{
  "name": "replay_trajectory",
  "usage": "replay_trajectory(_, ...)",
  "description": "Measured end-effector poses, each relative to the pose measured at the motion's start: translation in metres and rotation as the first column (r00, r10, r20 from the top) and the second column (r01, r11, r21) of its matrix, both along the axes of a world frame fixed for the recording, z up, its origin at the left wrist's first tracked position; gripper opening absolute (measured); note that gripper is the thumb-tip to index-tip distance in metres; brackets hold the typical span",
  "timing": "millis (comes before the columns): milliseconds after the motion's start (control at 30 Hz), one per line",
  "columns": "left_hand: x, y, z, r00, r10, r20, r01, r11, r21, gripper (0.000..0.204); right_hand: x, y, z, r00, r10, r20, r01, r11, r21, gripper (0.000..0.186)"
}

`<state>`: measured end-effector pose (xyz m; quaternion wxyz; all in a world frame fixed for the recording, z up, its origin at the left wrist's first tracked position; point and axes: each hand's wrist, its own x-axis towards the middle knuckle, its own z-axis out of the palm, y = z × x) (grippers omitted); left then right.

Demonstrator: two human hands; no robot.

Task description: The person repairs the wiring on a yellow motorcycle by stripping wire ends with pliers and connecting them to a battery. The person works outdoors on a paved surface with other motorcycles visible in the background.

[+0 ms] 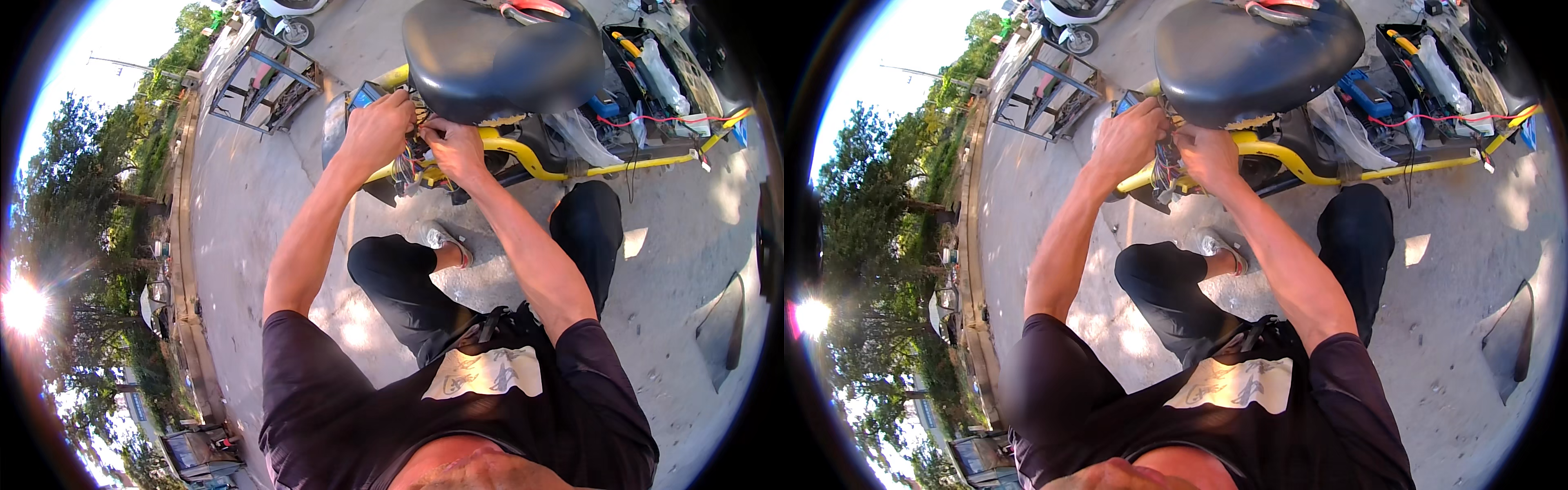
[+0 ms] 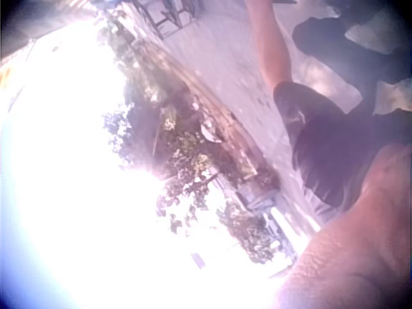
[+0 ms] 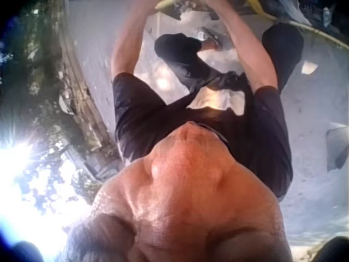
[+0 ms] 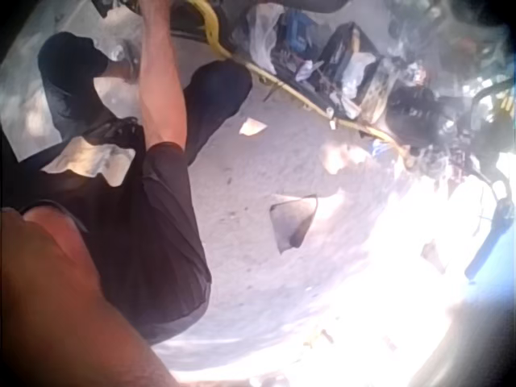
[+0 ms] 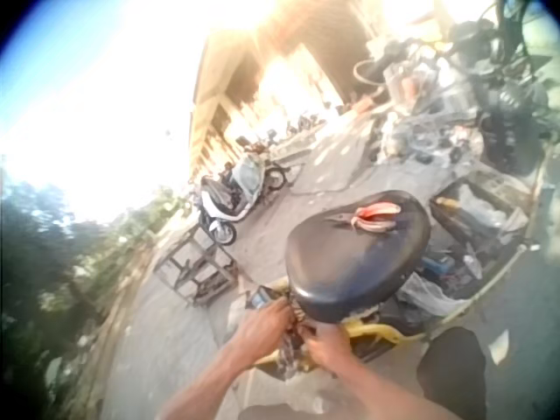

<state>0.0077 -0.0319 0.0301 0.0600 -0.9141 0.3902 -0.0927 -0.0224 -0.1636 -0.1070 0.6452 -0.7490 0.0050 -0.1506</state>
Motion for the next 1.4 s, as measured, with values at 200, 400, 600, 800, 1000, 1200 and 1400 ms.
replay_trajectory(200,0.013,0.026,-0.020,0.760,-0.122,-0.639,-0.256,0.847,-0.466,0.032,0.004,0.004,-0.009,1.000,-0.007,-0.005,0.008,0.981,0.191,0.035)
replay_trajectory(400,0.017,0.036,-0.028,0.775,-0.049,-0.630,-0.309,0.840,-0.445,0.042,-0.002,0.005,0.004,0.996,-0.071,-0.052,0.075,0.994,0.076,0.037)
replay_trajectory(600,-0.016,0.019,-0.005,0.855,0.188,-0.484,-0.366,0.879,-0.306,0.050,-0.004,0.007,0.009,0.991,-0.122,-0.048,0.125,0.990,0.061,0.034)
replay_trajectory(800,-0.029,0.007,0.010,0.730,0.192,-0.655,-0.488,0.819,-0.304,0.054,0.002,0.008,-0.001,0.993,-0.111,0.042,0.111,0.994,0.010,0.033)
replay_trajectory(1000,-0.022,0.030,-0.011,0.715,-0.067,-0.696,-0.343,0.834,-0.433,0.055,0.004,0.002,0.000,0.999,-0.051,0.000,0.051,0.992,-0.119,0.035)
replay_trajectory(1200,-0.005,0.021,0.001,0.809,0.145,-0.570,-0.307,0.931,-0.199,0.054,0.007,-0.006,-0.002,1.000,-0.004,0.008,0.005,0.989,-0.151,0.034)
replay_trajectory(1400,0.012,0.011,-0.020,0.831,0.086,-0.550,-0.379,0.810,-0.447,0.047,0.003,-0.007,-0.005,0.991,0.047,0.125,-0.039,0.997,-0.067,0.029)
